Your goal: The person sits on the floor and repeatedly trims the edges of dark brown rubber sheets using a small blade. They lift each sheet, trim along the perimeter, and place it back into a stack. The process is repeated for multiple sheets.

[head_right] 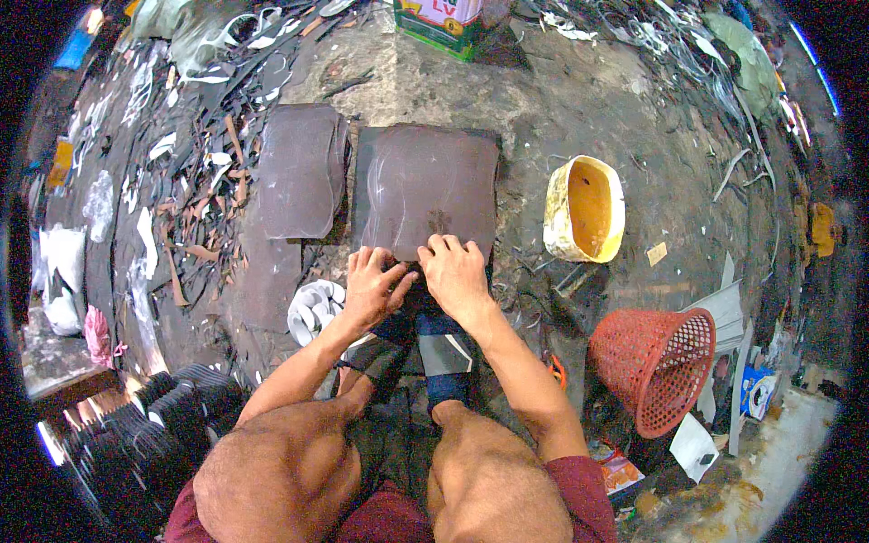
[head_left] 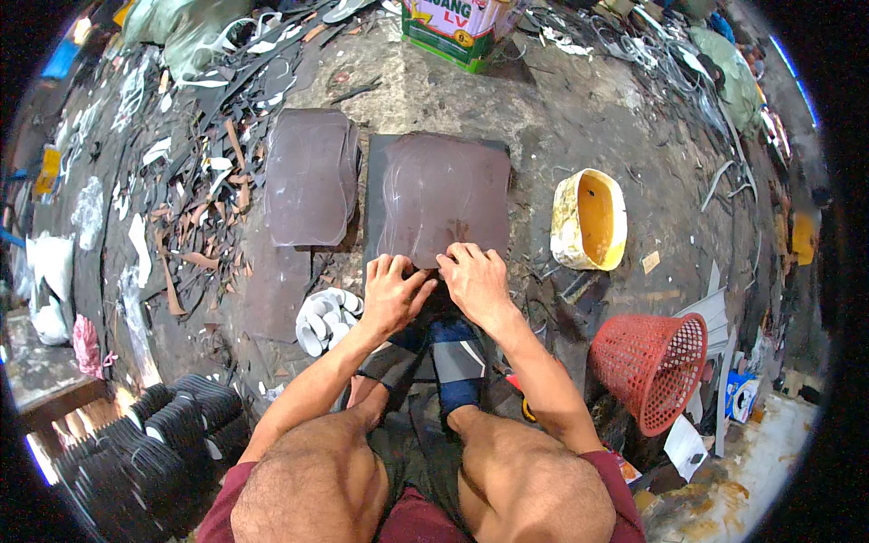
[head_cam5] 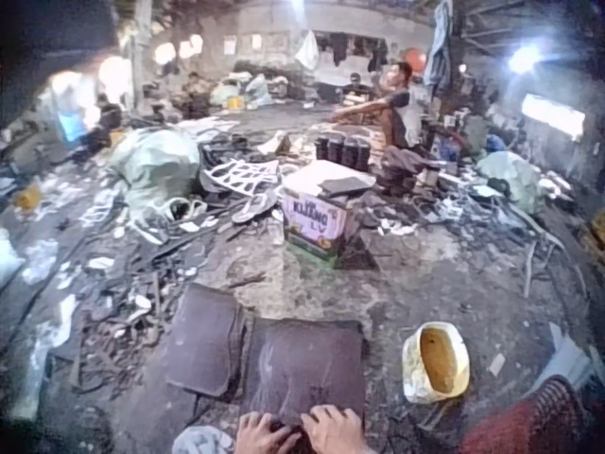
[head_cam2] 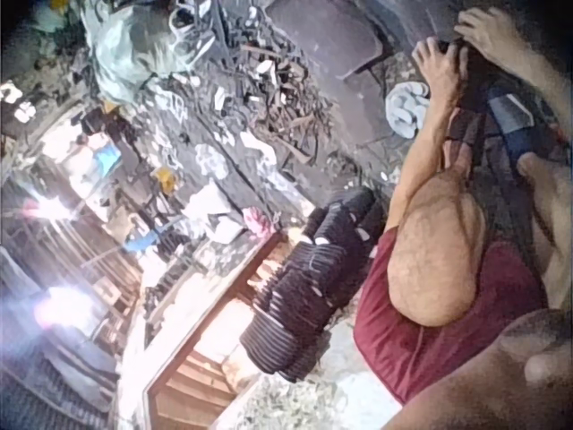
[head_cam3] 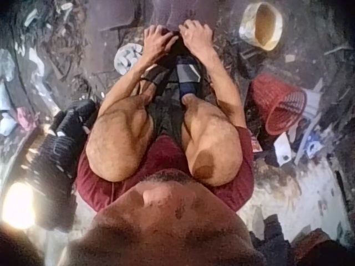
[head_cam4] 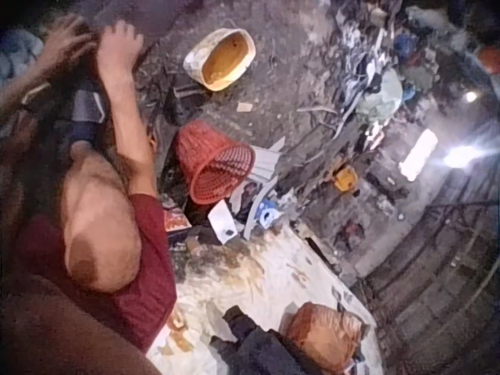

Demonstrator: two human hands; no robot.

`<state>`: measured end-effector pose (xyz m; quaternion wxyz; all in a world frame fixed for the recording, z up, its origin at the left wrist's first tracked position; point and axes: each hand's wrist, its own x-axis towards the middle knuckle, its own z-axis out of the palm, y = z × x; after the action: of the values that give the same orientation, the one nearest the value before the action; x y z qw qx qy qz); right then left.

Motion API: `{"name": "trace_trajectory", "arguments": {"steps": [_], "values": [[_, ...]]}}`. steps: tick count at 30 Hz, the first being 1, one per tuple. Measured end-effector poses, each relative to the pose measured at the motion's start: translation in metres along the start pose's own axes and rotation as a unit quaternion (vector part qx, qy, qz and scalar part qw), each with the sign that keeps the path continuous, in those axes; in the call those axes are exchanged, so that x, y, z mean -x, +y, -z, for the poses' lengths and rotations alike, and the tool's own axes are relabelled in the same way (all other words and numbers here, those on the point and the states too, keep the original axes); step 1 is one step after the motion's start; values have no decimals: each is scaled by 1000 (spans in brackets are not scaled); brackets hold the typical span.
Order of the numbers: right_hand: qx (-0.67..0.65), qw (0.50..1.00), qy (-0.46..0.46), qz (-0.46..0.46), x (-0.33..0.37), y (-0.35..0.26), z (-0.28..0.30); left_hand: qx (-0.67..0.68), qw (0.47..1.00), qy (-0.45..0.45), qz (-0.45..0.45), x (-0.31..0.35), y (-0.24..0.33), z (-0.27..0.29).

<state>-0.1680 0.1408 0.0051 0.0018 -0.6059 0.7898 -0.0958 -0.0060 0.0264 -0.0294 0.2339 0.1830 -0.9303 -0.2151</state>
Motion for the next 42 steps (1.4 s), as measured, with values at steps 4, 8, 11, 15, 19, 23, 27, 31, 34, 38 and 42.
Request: {"name": "trace_trajectory", "arguments": {"steps": [4, 8, 11, 15, 19, 23, 27, 31, 34, 38, 42], "values": [[-45, 998, -44, -9, -10, 13, -3, 50, 999, 6, 14, -4, 2, 6], [-304, 922, 99, -220, -11, 73, 1, -23, 997, -66, -30, -11, 0, 8], [-220, 918, 4, -330, -4, 92, -22, -6, 996, -87, -11, -13, 8, 7], [-571, 775, 134, -235, -19, 15, 31, 239, 940, 148, 192, -37, -28, 13], [-629, 740, 197, -138, -31, -9, 68, 581, 735, 38, 347, -58, -82, 69], [-487, 831, 166, -208, -19, 10, 62, 521, 786, 120, 310, -75, -130, 118], [-269, 961, 58, -13, -10, 1, -13, -121, 951, 21, 285, -43, -239, 134], [-125, 992, 18, 26, 10, 15, -28, -112, 960, 204, 154, -13, -143, 59], [-157, 987, 38, 17, -8, 14, -20, 123, 989, 66, 43, 46, -49, 19], [-113, 992, 52, 36, -39, -34, -25, 86, 983, -82, 143, 77, -28, -11], [-229, 961, 136, -80, -35, -33, -54, 101, 974, -127, 156, 73, -32, -17]]}}
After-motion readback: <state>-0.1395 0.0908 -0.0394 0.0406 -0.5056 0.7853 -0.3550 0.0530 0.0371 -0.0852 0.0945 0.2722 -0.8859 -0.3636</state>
